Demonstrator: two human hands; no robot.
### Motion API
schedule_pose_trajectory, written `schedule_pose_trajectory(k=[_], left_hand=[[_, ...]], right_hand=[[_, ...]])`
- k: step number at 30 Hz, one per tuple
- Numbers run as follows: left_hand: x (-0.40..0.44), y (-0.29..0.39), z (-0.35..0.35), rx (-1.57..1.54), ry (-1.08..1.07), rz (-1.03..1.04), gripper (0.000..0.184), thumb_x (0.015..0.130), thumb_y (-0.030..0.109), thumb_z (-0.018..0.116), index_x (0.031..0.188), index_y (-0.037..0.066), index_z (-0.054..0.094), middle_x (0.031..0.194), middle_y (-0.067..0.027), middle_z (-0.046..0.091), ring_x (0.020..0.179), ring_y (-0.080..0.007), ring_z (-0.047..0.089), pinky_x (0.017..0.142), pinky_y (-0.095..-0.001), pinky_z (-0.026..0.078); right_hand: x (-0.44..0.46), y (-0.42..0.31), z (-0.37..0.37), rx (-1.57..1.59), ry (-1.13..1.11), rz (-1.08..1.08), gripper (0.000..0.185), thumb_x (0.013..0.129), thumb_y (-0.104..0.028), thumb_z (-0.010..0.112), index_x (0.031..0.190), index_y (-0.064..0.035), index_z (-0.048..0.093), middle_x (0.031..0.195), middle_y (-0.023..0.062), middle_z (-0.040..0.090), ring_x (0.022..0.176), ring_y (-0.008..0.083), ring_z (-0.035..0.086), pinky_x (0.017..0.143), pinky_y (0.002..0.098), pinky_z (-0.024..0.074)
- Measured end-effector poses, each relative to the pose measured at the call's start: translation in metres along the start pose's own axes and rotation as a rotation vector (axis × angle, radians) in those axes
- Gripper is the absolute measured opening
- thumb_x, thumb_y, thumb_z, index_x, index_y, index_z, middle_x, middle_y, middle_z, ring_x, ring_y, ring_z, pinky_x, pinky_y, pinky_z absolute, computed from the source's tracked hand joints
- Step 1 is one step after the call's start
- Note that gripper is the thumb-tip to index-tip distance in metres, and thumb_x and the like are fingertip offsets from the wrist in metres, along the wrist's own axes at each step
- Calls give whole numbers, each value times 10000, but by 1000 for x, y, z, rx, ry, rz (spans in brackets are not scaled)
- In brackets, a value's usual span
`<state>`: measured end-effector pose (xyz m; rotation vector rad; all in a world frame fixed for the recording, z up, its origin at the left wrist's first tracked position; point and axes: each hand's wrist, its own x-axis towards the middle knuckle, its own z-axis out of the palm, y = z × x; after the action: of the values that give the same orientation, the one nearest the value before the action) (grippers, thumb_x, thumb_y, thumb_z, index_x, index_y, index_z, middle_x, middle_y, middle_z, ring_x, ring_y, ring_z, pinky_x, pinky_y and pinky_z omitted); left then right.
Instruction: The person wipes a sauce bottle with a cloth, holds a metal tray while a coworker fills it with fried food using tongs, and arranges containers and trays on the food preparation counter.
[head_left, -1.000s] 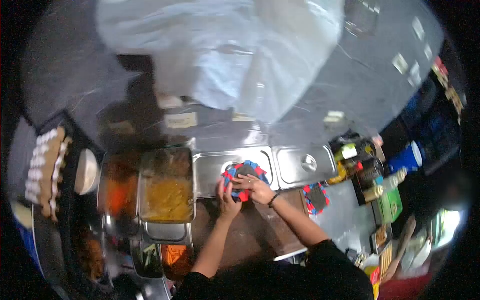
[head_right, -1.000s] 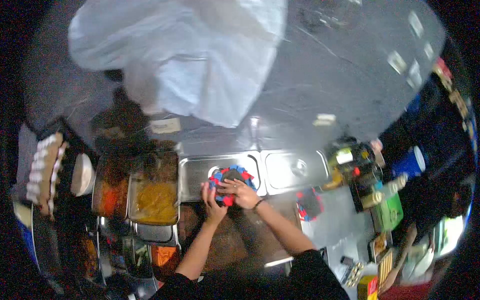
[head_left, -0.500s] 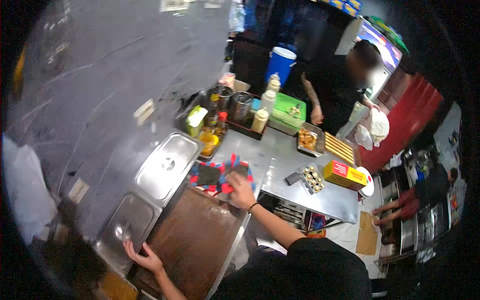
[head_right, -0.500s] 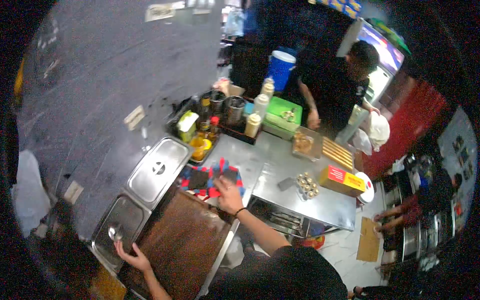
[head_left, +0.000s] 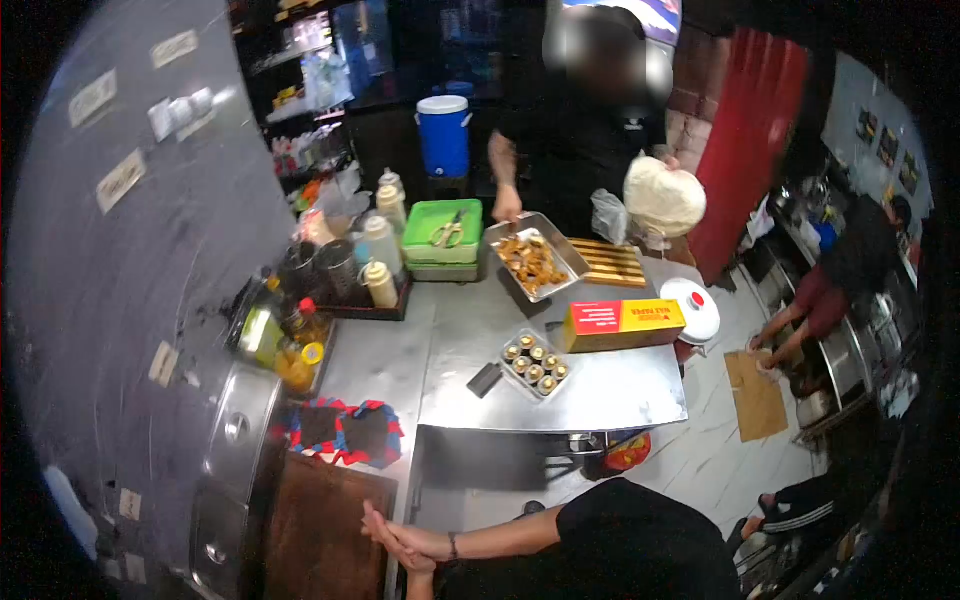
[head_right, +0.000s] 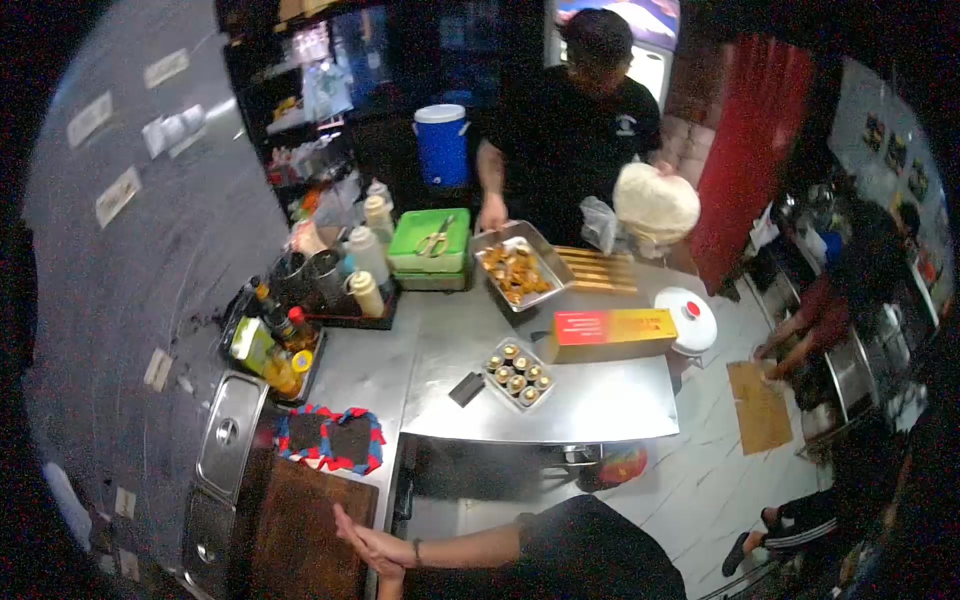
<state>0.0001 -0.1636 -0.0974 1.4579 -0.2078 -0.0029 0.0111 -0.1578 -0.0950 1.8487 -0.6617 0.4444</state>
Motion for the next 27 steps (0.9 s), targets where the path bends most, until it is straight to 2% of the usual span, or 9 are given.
schedule_pose_trajectory(k=[2, 6, 9, 14, 16, 19, 23, 24, 27], left_hand=[[-3, 8, 50, -262, -95, -115, 606, 904, 484, 300, 1269, 5, 358, 1272, -151, 417, 1202, -276, 373, 1021, -421, 258], [2, 20, 124, -756, -234, -321, 632, 900, 511, 286, 1287, 14, 344, 1282, -149, 410, 1213, -273, 364, 1029, -424, 251], [-3, 17, 160, -970, -287, -444, 652, 897, 531, 274, 1300, 22, 334, 1289, -147, 404, 1221, -270, 358, 1035, -426, 245], [-20, 32, 170, -707, -243, -917, 688, 883, 580, 259, 1314, 48, 326, 1289, -137, 410, 1223, -258, 364, 1033, -421, 253], [-14, 22, 161, -878, -613, -1112, 710, 847, 621, 320, 1275, 56, 364, 1269, -138, 420, 1187, -283, 387, 1007, -419, 295], [4, 21, 167, -737, -609, -1237, 672, 860, 580, 352, 1285, 60, 355, 1263, -155, 422, 1165, -285, 412, 970, -426, 340], [55, 9, 180, -594, -855, -874, 412, 927, 317, 366, 1206, 20, 421, 1040, -199, 576, 955, -284, 573, 849, -391, 438], [70, 9, 191, -343, -848, -749, 367, 914, 274, 419, 1159, 4, 457, 913, -179, 621, 864, -268, 606, 811, -378, 456], [111, -32, 213, 603, -903, -41, 289, 813, 225, 575, 1021, 30, 534, 912, -139, 604, 819, -278, 597, 741, -385, 464]], right_hand=[[6, 29, 35, 12, -38, -115, 613, 902, -472, 246, 1419, -171, 112, 1470, 9, 132, 1354, 258, 85, 1045, 506, 174], [28, 107, 130, 847, -147, -413, 665, 893, -426, 320, 1415, -105, 60, 1471, 115, 14, 1353, 306, 19, 1076, 444, 77], [24, 121, 215, 2180, 19, -627, 646, 851, -464, 383, 1377, -103, 282, 1443, 185, 152, 1325, 366, 156, 1064, 495, 104], [-6, 138, 275, 2088, -88, -671, 608, 804, -421, 455, 1328, -122, 375, 1431, 132, 234, 1312, 331, 218, 1055, 460, 155], [-24, 131, 291, 2109, -212, -559, 612, 847, -481, 429, 1337, -122, 354, 1418, 115, 265, 1289, 313, 270, 1049, 442, 197], [-52, 132, 310, 2115, -471, -353, 571, 829, -365, 500, 1323, -111, 366, 1367, 131, 345, 1239, 300, 354, 1020, 398, 274], [-92, 115, 340, 1903, -679, 261, 384, 783, -46, 545, 1162, -42, 486, 1067, 160, 577, 945, 261, 588, 794, 336, 477], [-104, 104, 356, 1971, -889, 613, 312, 789, -50, 543, 1098, -24, 509, 916, 125, 623, 810, 176, 621, 706, 296, 499], [-85, 96, 396, 1928, -793, 1052, 210, 806, -56, 544, 1005, 7, 522, 782, 86, 600, 651, 108, 582, 596, 245, 501]])
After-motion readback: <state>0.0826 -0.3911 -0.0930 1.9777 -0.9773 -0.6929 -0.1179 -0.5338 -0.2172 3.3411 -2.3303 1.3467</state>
